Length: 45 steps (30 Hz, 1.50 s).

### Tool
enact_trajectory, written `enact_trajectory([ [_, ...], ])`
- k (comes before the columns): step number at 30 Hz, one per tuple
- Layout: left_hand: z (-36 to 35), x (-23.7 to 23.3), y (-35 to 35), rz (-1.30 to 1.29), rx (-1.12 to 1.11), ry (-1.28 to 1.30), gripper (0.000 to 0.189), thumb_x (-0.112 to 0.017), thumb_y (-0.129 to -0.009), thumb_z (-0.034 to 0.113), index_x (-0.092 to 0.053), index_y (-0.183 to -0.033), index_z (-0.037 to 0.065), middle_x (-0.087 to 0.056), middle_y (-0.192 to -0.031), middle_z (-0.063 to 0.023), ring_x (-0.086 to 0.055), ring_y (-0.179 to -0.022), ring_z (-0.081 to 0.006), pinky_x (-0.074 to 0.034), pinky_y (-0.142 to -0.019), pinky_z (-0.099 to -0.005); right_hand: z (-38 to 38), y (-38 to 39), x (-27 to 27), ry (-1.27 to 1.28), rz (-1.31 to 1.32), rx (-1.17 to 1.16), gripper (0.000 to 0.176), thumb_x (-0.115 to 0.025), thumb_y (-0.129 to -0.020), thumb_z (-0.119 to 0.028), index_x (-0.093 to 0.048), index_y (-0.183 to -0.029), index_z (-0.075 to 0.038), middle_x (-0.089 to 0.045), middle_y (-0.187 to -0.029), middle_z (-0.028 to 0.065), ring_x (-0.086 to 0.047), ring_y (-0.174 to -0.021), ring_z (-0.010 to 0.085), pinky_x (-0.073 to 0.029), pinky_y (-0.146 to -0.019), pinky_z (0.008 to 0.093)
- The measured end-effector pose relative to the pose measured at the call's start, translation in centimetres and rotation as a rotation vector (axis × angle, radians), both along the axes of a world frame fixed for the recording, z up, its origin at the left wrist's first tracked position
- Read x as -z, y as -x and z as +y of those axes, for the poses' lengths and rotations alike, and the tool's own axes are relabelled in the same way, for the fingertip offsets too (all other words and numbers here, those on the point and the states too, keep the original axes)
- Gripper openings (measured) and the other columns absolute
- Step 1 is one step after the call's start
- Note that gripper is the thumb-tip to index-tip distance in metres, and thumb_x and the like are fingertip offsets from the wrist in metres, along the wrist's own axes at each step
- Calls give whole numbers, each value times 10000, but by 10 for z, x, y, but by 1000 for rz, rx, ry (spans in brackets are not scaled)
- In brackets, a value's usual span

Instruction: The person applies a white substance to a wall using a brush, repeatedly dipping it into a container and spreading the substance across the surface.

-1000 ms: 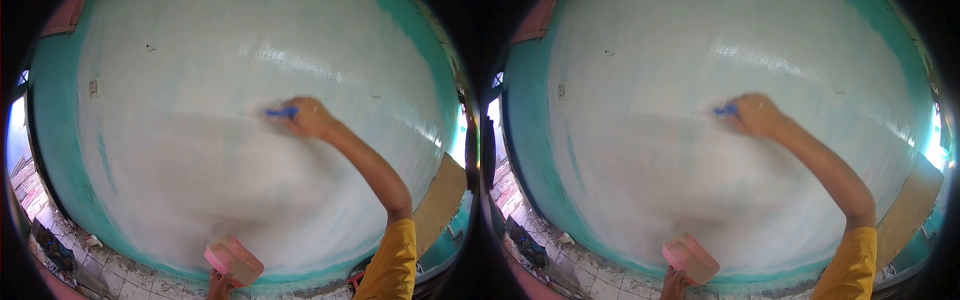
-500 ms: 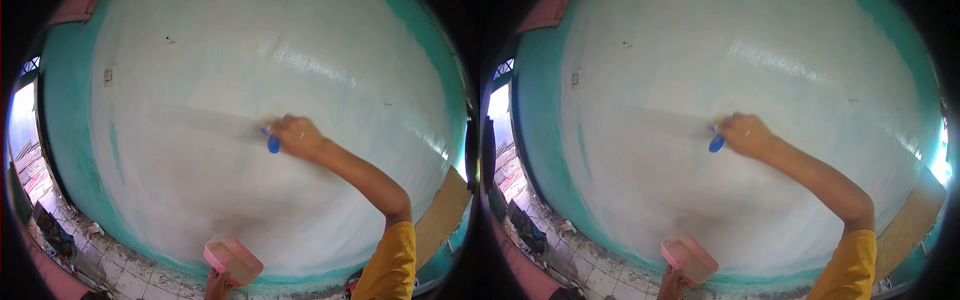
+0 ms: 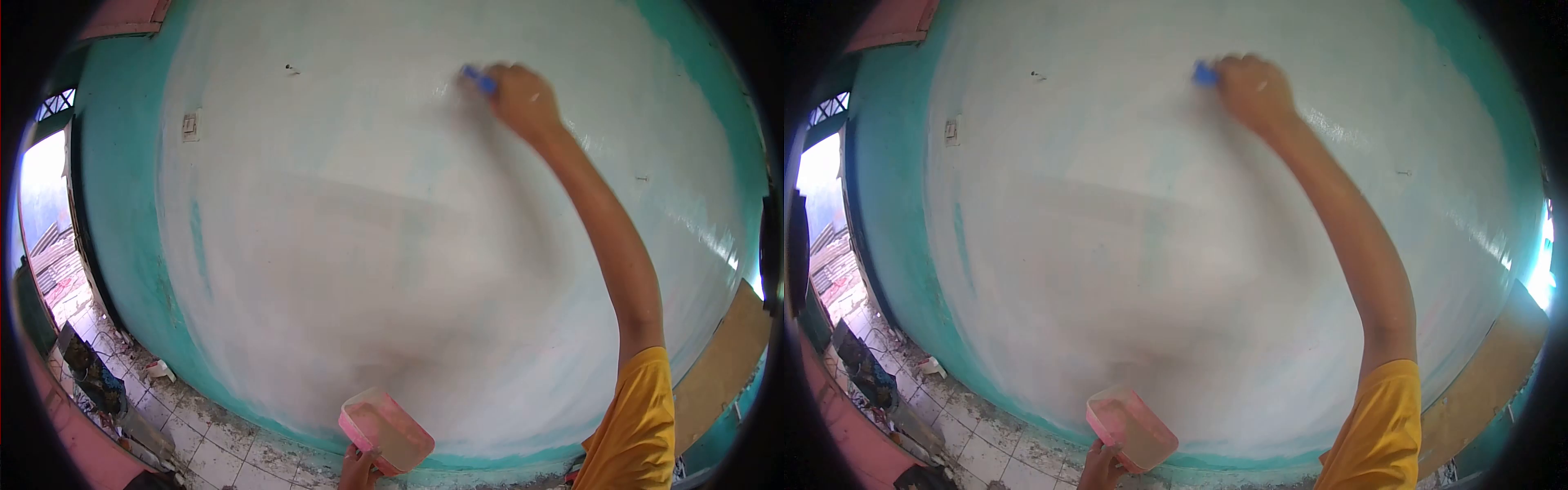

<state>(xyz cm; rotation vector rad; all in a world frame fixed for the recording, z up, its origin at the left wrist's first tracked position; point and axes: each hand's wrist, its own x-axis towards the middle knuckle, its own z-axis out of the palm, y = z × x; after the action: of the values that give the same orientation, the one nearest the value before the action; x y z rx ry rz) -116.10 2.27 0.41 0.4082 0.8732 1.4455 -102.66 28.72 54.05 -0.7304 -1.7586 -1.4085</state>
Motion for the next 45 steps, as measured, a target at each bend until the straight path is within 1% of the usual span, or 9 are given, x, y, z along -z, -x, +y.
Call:
enact_trajectory([
  [5, 0, 22, 11, 8, 14, -26, 585, -605, -933, 282, -333, -1419, 102, -577, -968, -92, -606, -780, -217, -546, -667, -390, -17, 16, 138, 420, -496, -176, 126, -576, -851, -182, -651, -849, -81, -657, -819, 126, -650, -821, 323, -527, -743, 434],
  [8, 0, 31, 13, -27, -44, 7, 574, -602, -936, 280, -336, -1414, 106, -574, -958, -91, -603, -761, -211, -544, -642, -371, -30, 21, 131, 676, -346, -80, 266, -576, -887, -305, -661, -870, -54, -674, -851, 159, -648, -847, 371, -520, -766, 463],
  [13, 2, 25, 18, -47, -59, 31, 542, -598, -937, 261, -360, -1395, 95, -574, -939, -71, -603, -723, -200, -540, -616, -354, -28, 27, 24, 383, 15, 73, 577, -548, -886, -573, -684, -852, -13, -687, -815, 192, -661, -811, 381, -531, -728, 475],
  [20, 2, 52, 28, -14, -30, 44, 545, -591, -942, 273, -361, -1387, 59, -594, -958, -78, -619, -745, -212, -543, -621, -373, 0, 39, 20, -120, -43, -39, 148, -579, -859, -191, -661, -828, -72, -666, -787, 118, -643, -741, 297, -510, -685, 424],
  [27, -3, 11, 29, -56, -127, 11, 556, -628, -906, 228, -359, -1342, 14, -570, -1069, -127, -617, -923, -243, -562, -707, -419, -27, 40, 182, 312, -396, -191, 212, -628, -788, -152, -692, -988, -124, -633, -802, 52, -623, -779, 223, -466, -682, 364],
  [35, 4, -31, 19, 33, -165, -53, 529, -627, -892, 74, -325, -1324, 30, -511, -1268, -134, -561, -1128, -243, -542, -856, -385, -101, -18, 319, 1013, 444, -635, 225, -687, -866, -142, -694, -1067, -42, -704, -882, 85, -620, -654, 164, -443, -549, 268],
  [37, 4, -46, 7, 100, -189, -52, 527, -643, -874, 155, -386, -1331, 95, -564, -1159, -44, -569, -919, -138, -513, -696, -291, -129, -32, 340, 1227, 594, -661, 260, -684, -888, -107, -666, -1132, -20, -687, -862, 47, -563, -657, 82, -408, -563, 214],
  [39, 8, -47, -2, 85, -170, -99, 547, -626, -874, 142, -368, -1356, 113, -563, -1185, -45, -570, -959, -149, -506, -750, -304, -143, -45, 371, 1447, 1157, -990, 343, -655, -926, -130, -598, -1243, -12, -655, -857, -5, -544, -689, 48, -402, -576, 203],
  [45, 2, -45, -30, 35, -93, -166, 660, -592, -875, 121, -251, -1440, 106, -469, -1330, -127, -507, -1200, -241, -483, -928, -408, -208, -85, 422, 1556, 1445, -1055, 333, -662, -926, -102, -570, -1213, 40, -651, -991, 65, -601, -850, 104, -505, -749, 249],
])
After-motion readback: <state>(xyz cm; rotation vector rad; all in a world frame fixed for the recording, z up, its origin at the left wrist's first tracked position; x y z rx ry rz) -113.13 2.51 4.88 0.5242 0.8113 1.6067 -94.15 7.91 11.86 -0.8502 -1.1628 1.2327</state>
